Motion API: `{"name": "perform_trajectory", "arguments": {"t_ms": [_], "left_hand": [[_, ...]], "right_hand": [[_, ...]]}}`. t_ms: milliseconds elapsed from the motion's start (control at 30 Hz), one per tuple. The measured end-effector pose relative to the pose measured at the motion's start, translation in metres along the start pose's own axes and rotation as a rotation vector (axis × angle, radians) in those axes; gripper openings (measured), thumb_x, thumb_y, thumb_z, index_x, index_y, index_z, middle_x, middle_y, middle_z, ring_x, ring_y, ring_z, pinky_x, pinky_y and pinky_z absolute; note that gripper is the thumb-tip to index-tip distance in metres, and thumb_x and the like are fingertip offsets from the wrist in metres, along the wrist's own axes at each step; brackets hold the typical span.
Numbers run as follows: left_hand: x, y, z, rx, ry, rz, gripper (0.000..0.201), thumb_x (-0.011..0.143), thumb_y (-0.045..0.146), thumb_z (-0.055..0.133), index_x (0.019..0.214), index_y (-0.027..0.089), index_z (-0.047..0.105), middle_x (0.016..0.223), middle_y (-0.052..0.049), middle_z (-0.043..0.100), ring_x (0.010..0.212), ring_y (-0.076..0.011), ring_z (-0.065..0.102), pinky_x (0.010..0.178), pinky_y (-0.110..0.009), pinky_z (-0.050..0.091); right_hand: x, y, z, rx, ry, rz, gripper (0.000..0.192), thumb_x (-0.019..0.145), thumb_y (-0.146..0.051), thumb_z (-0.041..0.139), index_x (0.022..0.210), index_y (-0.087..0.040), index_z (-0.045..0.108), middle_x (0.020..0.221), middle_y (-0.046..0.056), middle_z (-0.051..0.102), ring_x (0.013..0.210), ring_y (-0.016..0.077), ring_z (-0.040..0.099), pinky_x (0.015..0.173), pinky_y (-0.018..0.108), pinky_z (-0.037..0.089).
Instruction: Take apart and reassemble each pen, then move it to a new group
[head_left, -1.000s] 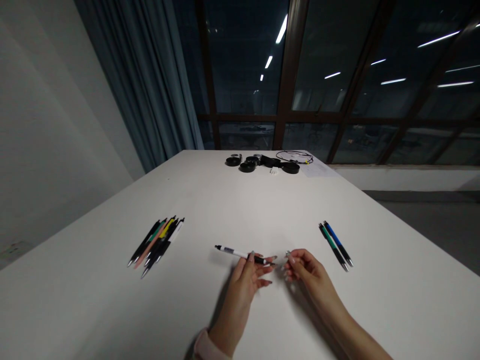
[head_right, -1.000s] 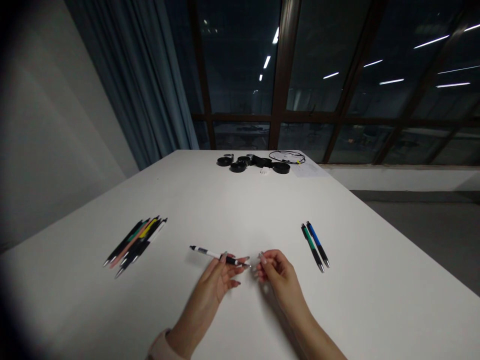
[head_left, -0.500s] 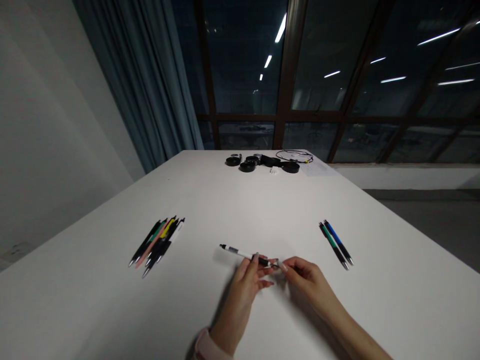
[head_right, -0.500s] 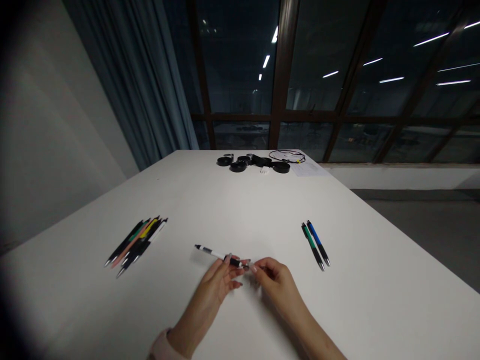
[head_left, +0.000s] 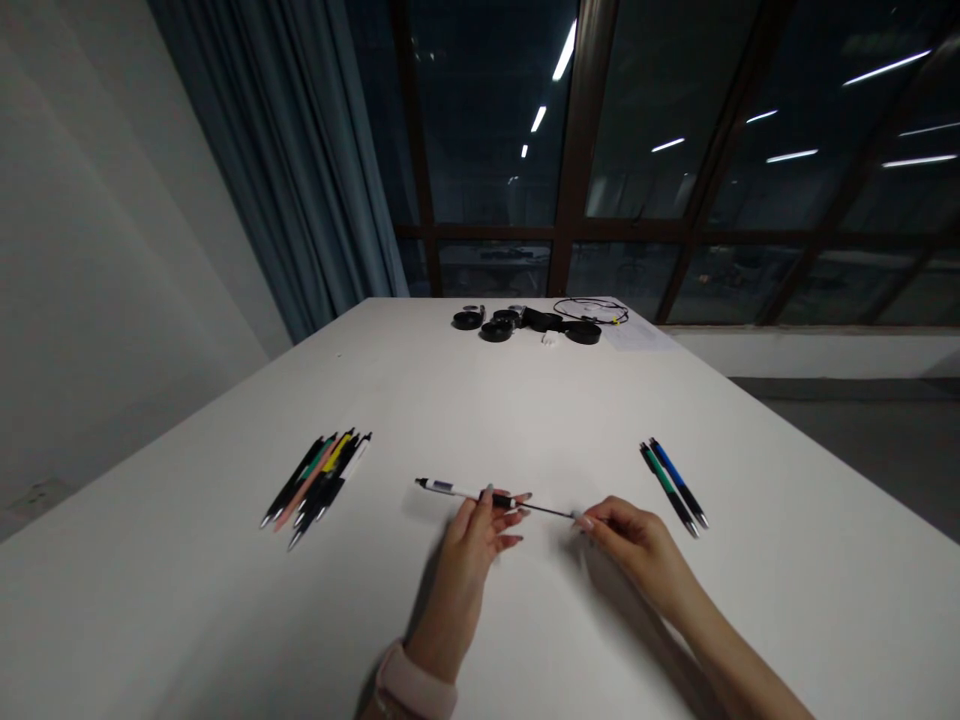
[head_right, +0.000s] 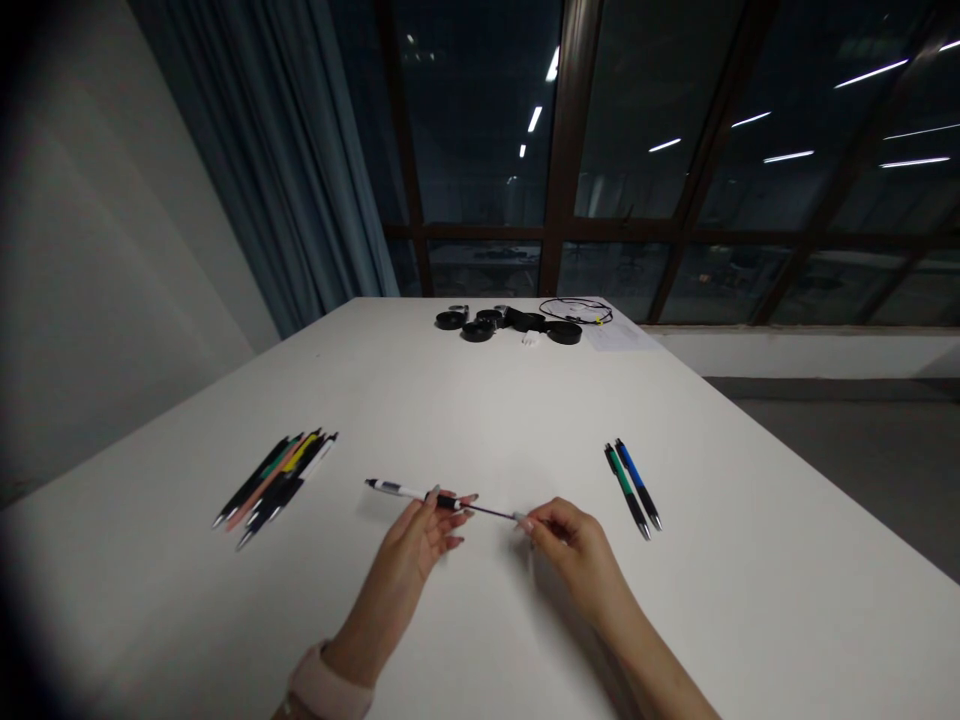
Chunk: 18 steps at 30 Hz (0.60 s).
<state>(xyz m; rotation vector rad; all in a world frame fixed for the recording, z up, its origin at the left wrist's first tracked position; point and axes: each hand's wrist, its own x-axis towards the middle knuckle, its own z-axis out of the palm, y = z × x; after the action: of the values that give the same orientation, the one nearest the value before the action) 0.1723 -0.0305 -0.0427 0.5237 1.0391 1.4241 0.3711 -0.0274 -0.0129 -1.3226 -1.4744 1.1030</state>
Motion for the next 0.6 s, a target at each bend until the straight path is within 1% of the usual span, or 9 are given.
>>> {"name": "perform_trajectory", "arguments": {"t_ms": [133,233,333,400,433,500,533,600], "left_hand": [[-0.002,0.006,0.002,-0.026,0.001,0.004,0.052,0.059,0.057,0.083,0.082,0.016,0.061,0.091,-0.016,0.077,0.077,-0.0239,0.072,0.058,-0.027,0.050],[-0.001,0.010,0.002,-0.009,0.012,0.018,0.053,0.058,0.058,0.082,0.083,0.016,0.062,0.092,-0.017,0.076,0.078,-0.0233,0.071,0.058,-0.026,0.048],[0.004,0.010,0.000,0.057,0.065,0.044,0.053,0.060,0.061,0.079,0.082,0.016,0.062,0.090,-0.014,0.076,0.073,-0.0201,0.069,0.056,-0.024,0.044],[0.007,0.009,-0.003,0.177,0.076,0.044,0.054,0.060,0.065,0.075,0.077,0.016,0.061,0.078,-0.009,0.073,0.063,-0.0162,0.064,0.051,-0.023,0.039],[0.007,0.009,-0.004,0.264,0.060,0.048,0.054,0.061,0.068,0.072,0.072,0.017,0.060,0.069,-0.006,0.069,0.057,-0.0140,0.059,0.049,-0.023,0.035],[0.005,0.009,-0.005,0.466,-0.006,0.081,0.054,0.066,0.071,0.065,0.062,0.019,0.055,0.054,0.002,0.056,0.048,-0.0107,0.048,0.048,-0.023,0.029],[0.003,0.009,-0.006,0.568,-0.037,0.107,0.053,0.069,0.071,0.062,0.058,0.020,0.050,0.049,0.005,0.049,0.046,-0.0100,0.042,0.048,-0.024,0.027],[-0.003,0.011,-0.008,0.768,-0.073,0.163,0.052,0.077,0.068,0.055,0.056,0.022,0.043,0.047,0.007,0.038,0.046,-0.0101,0.036,0.049,-0.025,0.024]], "right_hand": [[0.005,-0.001,-0.009,0.032,0.016,0.037,0.051,0.063,-0.069,0.071,0.065,-0.019,0.072,0.055,0.001,0.058,0.055,0.0152,0.047,0.054,0.028,0.036],[0.010,0.005,-0.017,0.010,0.028,0.021,0.051,0.065,-0.070,0.070,0.066,-0.019,0.071,0.057,0.001,0.058,0.056,0.0159,0.048,0.055,0.029,0.037],[0.014,0.014,-0.024,-0.043,0.060,-0.008,0.052,0.069,-0.070,0.067,0.069,-0.019,0.070,0.059,0.002,0.059,0.057,0.0176,0.051,0.055,0.030,0.038],[0.013,0.019,-0.024,-0.131,0.098,-0.056,0.049,0.074,-0.068,0.064,0.071,-0.020,0.069,0.062,0.003,0.061,0.059,0.0188,0.053,0.057,0.031,0.039],[0.012,0.020,-0.023,-0.197,0.114,-0.090,0.046,0.078,-0.066,0.062,0.071,-0.020,0.068,0.064,0.004,0.062,0.060,0.0193,0.054,0.058,0.031,0.040],[0.008,0.020,-0.017,-0.346,0.115,-0.161,0.042,0.085,-0.059,0.056,0.071,-0.021,0.066,0.069,0.005,0.064,0.061,0.0199,0.056,0.059,0.032,0.041],[0.006,0.019,-0.013,-0.415,0.098,-0.190,0.041,0.088,-0.056,0.053,0.071,-0.021,0.066,0.070,0.006,0.064,0.061,0.0200,0.056,0.060,0.032,0.041],[0.001,0.018,-0.005,-0.529,0.052,-0.237,0.041,0.093,-0.051,0.047,0.073,-0.021,0.066,0.073,0.007,0.064,0.062,0.0200,0.057,0.059,0.031,0.041]]}}
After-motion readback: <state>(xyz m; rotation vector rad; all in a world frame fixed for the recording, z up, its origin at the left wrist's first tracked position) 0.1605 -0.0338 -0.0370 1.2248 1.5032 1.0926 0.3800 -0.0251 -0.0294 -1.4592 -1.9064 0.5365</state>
